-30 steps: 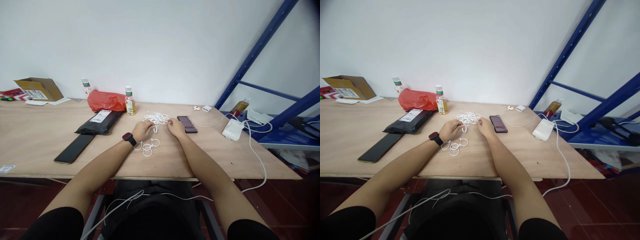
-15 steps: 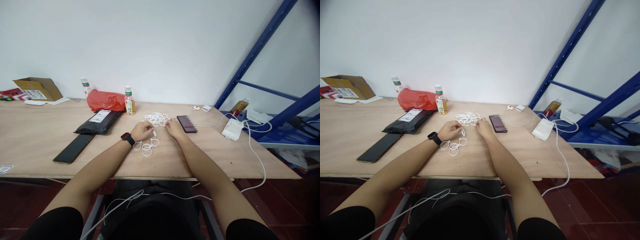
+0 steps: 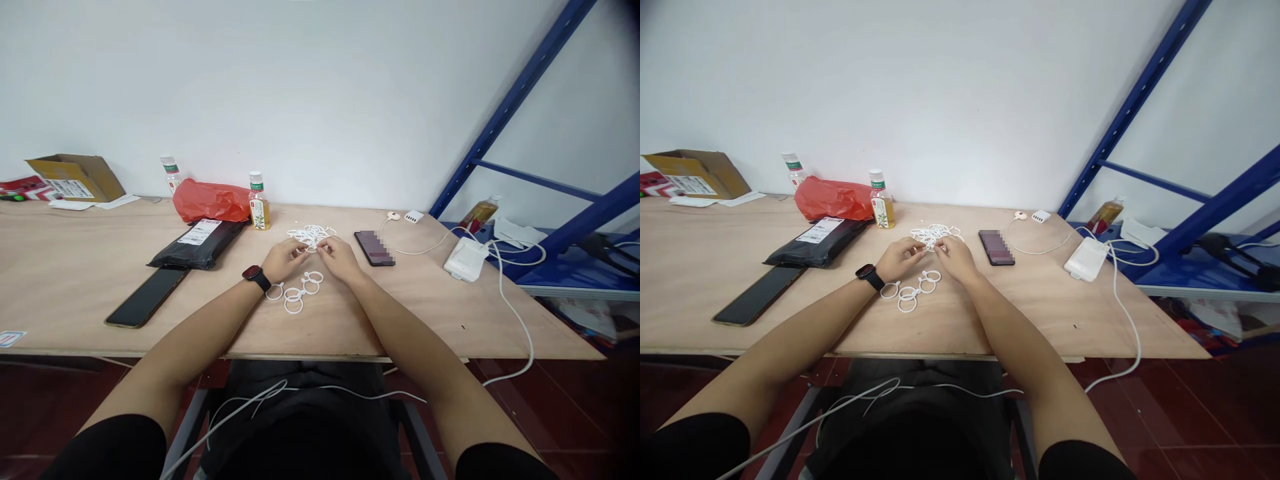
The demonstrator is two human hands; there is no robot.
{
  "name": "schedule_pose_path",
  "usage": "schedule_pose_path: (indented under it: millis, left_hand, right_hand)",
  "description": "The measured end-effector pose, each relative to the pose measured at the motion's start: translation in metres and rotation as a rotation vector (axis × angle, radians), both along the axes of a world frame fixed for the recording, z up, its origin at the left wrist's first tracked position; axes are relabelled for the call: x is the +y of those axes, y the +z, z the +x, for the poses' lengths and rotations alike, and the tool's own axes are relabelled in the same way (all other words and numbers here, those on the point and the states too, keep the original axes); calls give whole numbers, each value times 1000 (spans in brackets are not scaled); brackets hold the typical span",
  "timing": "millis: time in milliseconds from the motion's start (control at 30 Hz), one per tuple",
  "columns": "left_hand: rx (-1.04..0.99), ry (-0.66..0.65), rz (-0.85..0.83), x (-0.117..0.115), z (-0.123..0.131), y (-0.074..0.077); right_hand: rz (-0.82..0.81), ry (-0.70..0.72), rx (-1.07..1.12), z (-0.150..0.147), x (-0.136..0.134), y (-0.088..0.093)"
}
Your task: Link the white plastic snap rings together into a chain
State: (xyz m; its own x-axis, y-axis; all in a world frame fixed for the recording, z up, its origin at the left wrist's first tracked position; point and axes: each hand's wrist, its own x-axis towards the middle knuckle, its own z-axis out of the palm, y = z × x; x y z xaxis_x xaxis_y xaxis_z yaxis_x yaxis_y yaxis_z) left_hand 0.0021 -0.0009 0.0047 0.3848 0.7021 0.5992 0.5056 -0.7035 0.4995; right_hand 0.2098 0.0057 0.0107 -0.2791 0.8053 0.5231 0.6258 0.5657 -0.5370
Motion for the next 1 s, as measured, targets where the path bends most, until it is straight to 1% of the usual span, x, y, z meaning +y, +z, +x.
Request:
schedule_pose_path:
  millis: [133, 333, 467, 600, 800, 1000]
  left_hand:
    - [-42, 18, 37, 2, -1, -2]
    - [-9, 16, 68, 0, 1, -1]
    - [10, 27, 73, -1, 3, 2]
    - [2, 45, 86, -1, 3, 2]
    - [37, 53, 97, -1, 3, 0]
    - [55, 41, 109, -3, 3, 2]
  right_hand:
    - [-23, 83, 23, -11, -9, 2]
    - [-95, 81, 73, -11, -9, -1]
    - [-7, 49, 78, -11, -10, 1]
    - [79, 76, 34, -13, -13, 4]
    - [74, 58, -13, -12, -14, 2]
    - [105, 16, -65, -14, -16, -2]
